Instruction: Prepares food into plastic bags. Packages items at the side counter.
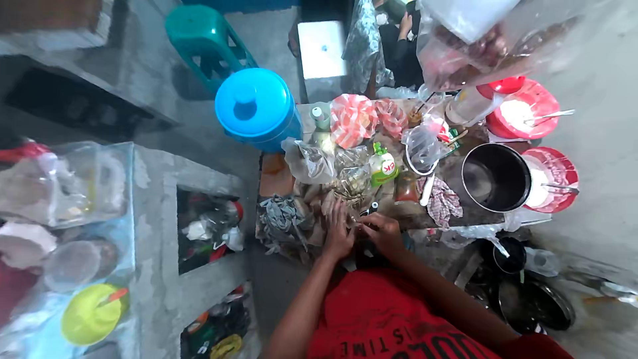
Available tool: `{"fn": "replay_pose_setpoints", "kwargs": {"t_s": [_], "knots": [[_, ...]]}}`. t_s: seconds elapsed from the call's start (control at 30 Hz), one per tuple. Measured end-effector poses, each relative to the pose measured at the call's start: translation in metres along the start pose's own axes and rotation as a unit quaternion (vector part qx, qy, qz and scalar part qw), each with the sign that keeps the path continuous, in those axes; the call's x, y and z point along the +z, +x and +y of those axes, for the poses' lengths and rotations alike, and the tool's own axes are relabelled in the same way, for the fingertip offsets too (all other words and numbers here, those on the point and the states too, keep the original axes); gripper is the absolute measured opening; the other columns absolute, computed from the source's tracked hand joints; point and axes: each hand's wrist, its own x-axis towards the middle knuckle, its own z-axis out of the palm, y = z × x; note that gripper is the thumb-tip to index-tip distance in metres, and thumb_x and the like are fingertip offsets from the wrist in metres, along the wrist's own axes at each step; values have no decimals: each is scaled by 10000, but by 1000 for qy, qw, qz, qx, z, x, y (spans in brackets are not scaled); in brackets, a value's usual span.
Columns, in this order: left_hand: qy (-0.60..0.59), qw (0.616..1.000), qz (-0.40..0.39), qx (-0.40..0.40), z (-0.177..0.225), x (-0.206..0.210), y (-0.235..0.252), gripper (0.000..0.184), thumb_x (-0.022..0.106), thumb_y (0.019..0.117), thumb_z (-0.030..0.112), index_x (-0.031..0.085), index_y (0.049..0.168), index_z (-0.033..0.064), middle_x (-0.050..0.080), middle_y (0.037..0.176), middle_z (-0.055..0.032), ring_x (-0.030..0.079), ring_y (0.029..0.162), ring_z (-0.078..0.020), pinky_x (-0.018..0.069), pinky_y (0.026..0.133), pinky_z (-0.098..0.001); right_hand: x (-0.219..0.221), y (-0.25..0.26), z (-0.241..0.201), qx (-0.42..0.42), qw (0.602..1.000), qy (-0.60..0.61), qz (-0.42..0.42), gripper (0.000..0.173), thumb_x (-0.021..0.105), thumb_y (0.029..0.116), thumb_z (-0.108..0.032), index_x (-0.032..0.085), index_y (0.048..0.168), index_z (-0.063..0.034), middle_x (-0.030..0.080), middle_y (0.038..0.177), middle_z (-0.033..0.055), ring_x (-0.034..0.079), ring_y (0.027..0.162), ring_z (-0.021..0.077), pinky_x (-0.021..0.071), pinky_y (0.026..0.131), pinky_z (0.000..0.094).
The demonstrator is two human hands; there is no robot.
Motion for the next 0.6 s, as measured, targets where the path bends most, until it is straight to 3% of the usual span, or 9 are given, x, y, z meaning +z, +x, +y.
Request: {"fn": "replay_pose_setpoints", "kwargs": {"t_s": [0.07,0.13,0.23,0.33,0.4,0.47,0.53,0.6], "knots": [[-56,998,0,16,-1,8,6,604,563,952,259,458,1506,44,303,1660,-134,184,1566,-321,164,1281,-530,0,2,-1,6,1000,9,-9,122,751,929,-183,807,1005,-107,775,982,9,726,922,58,613,864,250],[-113,994,4,-2,-1,15,5,547,502,963,144,466,1501,60,311,1647,-151,220,1550,-325,191,1274,-534,-2,6,-3,25,999,20,-32,162,751,928,-183,796,1059,-97,773,1024,17,726,936,67,613,876,262],[-155,985,42,-62,0,22,4,467,446,1044,137,460,1491,1,343,1619,-191,287,1524,-306,227,1271,-462,-13,17,-7,79,993,0,-83,427,781,907,-267,712,1312,-152,741,1145,35,709,946,92,607,860,285],[-122,987,51,-95,5,20,5,442,461,1000,98,529,1410,-52,464,1496,-249,377,1449,-366,255,1241,-501,-24,35,-11,113,978,-50,-167,648,812,880,-342,578,1466,-193,672,1252,70,704,901,131,620,809,315],[-101,989,30,-102,8,17,5,475,532,935,55,534,1389,-84,465,1458,-307,391,1418,-430,288,1214,-533,-24,46,-16,116,965,-71,-222,667,810,881,-369,557,1471,-187,644,1298,91,710,916,156,623,831,343],[-95,990,9,-100,13,14,7,572,604,863,34,498,1406,-114,441,1465,-338,367,1420,-470,284,1205,-556,-19,57,-21,102,956,-96,-259,638,792,888,-413,581,1456,-212,632,1340,107,687,1044,198,588,920,389],[-79,989,-17,-125,15,14,8,605,640,897,126,477,1435,-99,407,1529,-309,290,1484,-443,211,1245,-526,-13,65,-19,74,946,-118,-292,582,793,879,-429,629,1406,-243,607,1386,118,646,1172,234,552,1002,426],[-81,982,-51,-160,19,10,11,685,647,924,143,379,1501,-108,355,1579,-293,232,1528,-395,136,1271,-488,-9,73,-15,55,936,-125,-324,522,782,886,-450,672,1354,-247,613,1361,130,639,1173,246,544,1009,427]]}}
